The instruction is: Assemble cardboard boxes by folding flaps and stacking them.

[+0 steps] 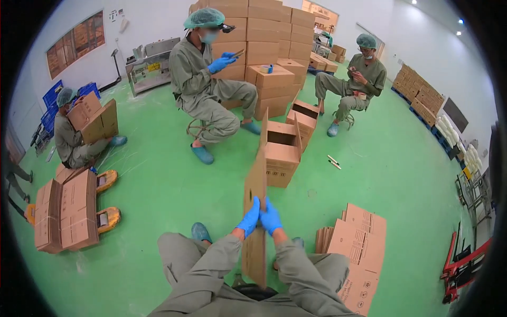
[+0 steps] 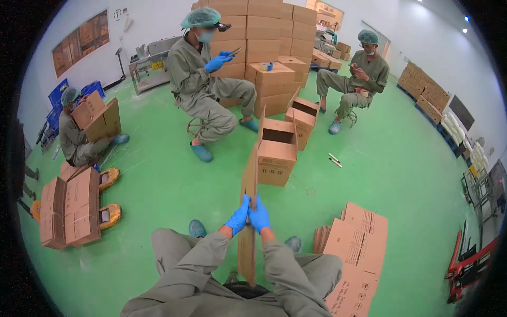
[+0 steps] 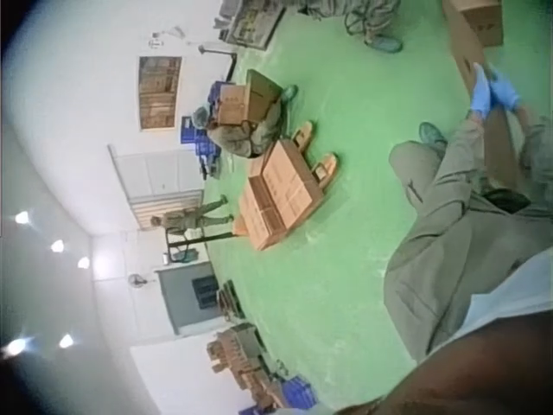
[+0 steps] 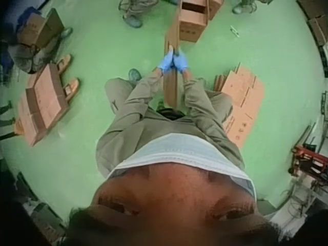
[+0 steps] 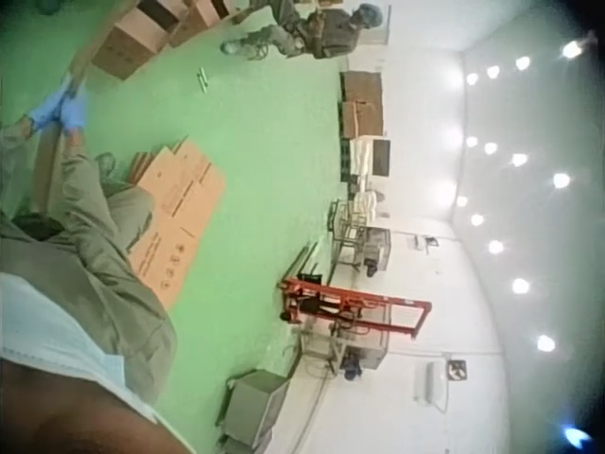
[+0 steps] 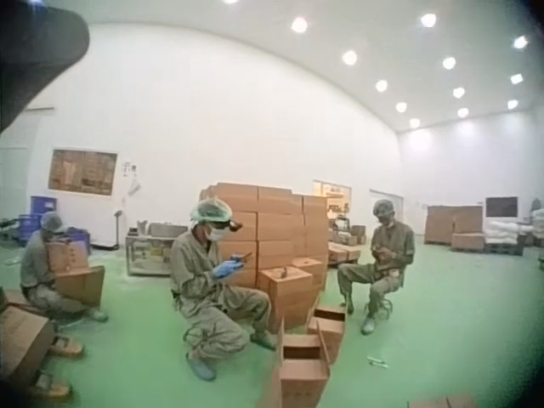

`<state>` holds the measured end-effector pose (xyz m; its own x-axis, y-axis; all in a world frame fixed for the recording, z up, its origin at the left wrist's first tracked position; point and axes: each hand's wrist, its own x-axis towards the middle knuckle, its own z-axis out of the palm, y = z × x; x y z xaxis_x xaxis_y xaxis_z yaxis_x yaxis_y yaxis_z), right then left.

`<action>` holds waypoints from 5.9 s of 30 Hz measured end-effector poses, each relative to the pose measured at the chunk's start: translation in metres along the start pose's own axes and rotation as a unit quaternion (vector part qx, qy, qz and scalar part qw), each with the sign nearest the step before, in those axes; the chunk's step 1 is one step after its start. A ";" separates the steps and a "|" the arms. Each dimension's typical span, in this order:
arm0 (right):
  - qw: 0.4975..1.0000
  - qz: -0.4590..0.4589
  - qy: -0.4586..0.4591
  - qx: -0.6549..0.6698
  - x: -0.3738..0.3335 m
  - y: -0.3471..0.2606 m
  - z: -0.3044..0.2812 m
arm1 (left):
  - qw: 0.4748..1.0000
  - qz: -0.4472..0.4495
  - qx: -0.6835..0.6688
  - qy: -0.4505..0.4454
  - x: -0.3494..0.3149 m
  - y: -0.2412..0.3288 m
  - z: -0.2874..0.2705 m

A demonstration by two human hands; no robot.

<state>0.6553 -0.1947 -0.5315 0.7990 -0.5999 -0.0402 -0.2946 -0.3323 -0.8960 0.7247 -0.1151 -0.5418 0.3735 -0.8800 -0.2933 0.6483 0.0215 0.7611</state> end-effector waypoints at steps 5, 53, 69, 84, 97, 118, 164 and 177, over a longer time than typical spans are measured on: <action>0.995 -0.060 -0.012 0.075 -0.060 0.038 0.049 | 0.961 0.030 0.244 0.130 0.007 0.015 -0.004; 0.924 0.073 0.118 -0.355 -0.015 0.051 -0.068 | 0.471 0.121 0.874 0.001 0.045 0.088 0.027; 0.928 0.035 0.187 -0.321 -0.031 0.048 0.022 | 0.455 0.022 0.875 -0.166 0.016 -0.011 -0.012; 0.986 0.133 0.090 0.033 -0.073 0.134 0.011 | 0.571 0.178 0.797 0.087 0.049 -0.057 -0.026; 0.927 -0.076 -0.159 -0.331 0.030 0.200 0.004 | 0.703 0.299 0.633 -0.129 0.037 0.052 0.091; 0.783 0.528 0.141 -0.297 -0.284 0.196 -0.163 | 0.770 -0.112 0.617 -0.114 -0.090 -0.075 -0.057; 0.984 0.040 -0.071 0.158 -0.092 0.011 0.058 | 0.902 0.072 0.358 0.229 0.009 0.011 -0.048; 0.995 0.034 0.090 -0.022 -0.059 0.081 -0.059 | 0.873 0.068 0.478 0.065 -0.084 0.020 -0.114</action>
<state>0.5536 -0.2291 -0.5763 0.6711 -0.7412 -0.0180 -0.3708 -0.3145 -0.8738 0.7819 0.0135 -0.5681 0.5162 -0.8376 -0.1789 -0.2354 -0.3395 0.9107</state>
